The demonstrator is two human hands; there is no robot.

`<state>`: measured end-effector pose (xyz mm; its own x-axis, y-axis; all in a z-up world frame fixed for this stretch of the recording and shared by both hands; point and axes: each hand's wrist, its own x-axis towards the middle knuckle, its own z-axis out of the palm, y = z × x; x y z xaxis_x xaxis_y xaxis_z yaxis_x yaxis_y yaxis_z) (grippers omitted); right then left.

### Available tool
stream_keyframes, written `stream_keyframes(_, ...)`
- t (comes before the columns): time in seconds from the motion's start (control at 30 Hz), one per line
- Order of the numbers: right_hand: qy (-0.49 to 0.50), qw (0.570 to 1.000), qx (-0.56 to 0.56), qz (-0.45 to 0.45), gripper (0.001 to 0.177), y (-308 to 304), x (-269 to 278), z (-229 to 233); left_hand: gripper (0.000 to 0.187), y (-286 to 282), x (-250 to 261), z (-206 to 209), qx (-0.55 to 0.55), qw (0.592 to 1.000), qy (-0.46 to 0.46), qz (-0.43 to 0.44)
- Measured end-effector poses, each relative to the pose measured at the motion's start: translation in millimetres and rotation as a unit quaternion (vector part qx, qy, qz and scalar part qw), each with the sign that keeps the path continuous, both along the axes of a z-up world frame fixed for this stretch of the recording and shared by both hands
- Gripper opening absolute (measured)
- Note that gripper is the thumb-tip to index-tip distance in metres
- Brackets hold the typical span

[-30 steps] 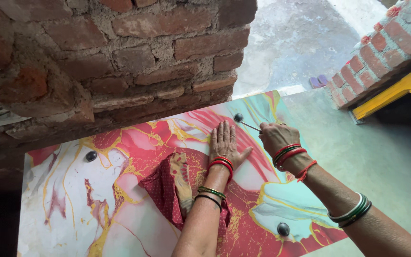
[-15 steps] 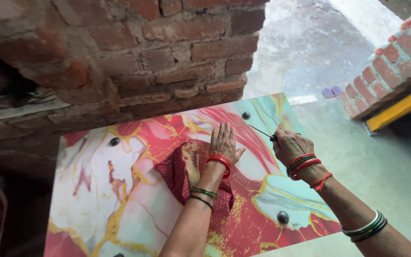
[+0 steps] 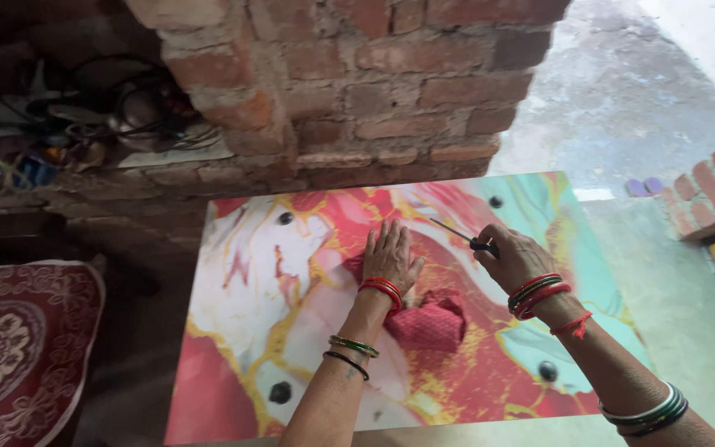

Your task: The person uses a screwdriver to tighten screws on a two-tiered table, securing the tabletop and legs. They work on multiple screws on the top surface and then move to the legs, ensuring the table is stable.

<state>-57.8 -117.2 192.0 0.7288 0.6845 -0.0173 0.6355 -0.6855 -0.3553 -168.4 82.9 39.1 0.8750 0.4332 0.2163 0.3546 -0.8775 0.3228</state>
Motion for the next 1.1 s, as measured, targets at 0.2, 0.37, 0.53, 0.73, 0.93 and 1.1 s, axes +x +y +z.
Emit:
stream_keyframes(0.2,0.000,0.992,0.107,0.064,0.025,66,-46,-39,0.081,74,-78,-25,-0.040,0.998,0.014,0.042)
stream_keyframes(0.37,0.025,0.979,0.170,0.109,0.027,132,-88,-64,0.080,137,-131,-48,-0.055,0.996,0.030,0.065)
stream_keyframes(0.53,-0.007,0.991,0.099,0.095,0.023,189,-125,-67,0.089,191,-153,-59,-0.031,0.997,0.029,0.066)
stream_keyframes(0.73,0.005,0.995,0.061,0.080,0.024,244,-149,-71,0.094,214,-156,-60,0.001,0.997,0.033,0.076)
stream_keyframes(0.93,-0.022,0.995,0.046,0.086,0.023,266,-159,-82,0.094,212,-158,-53,0.007,0.995,0.044,0.087)
stream_keyframes(1.1,-0.061,0.988,0.069,0.125,0.023,272,-160,-92,0.094,210,-160,-48,0.021,0.995,0.032,0.093)
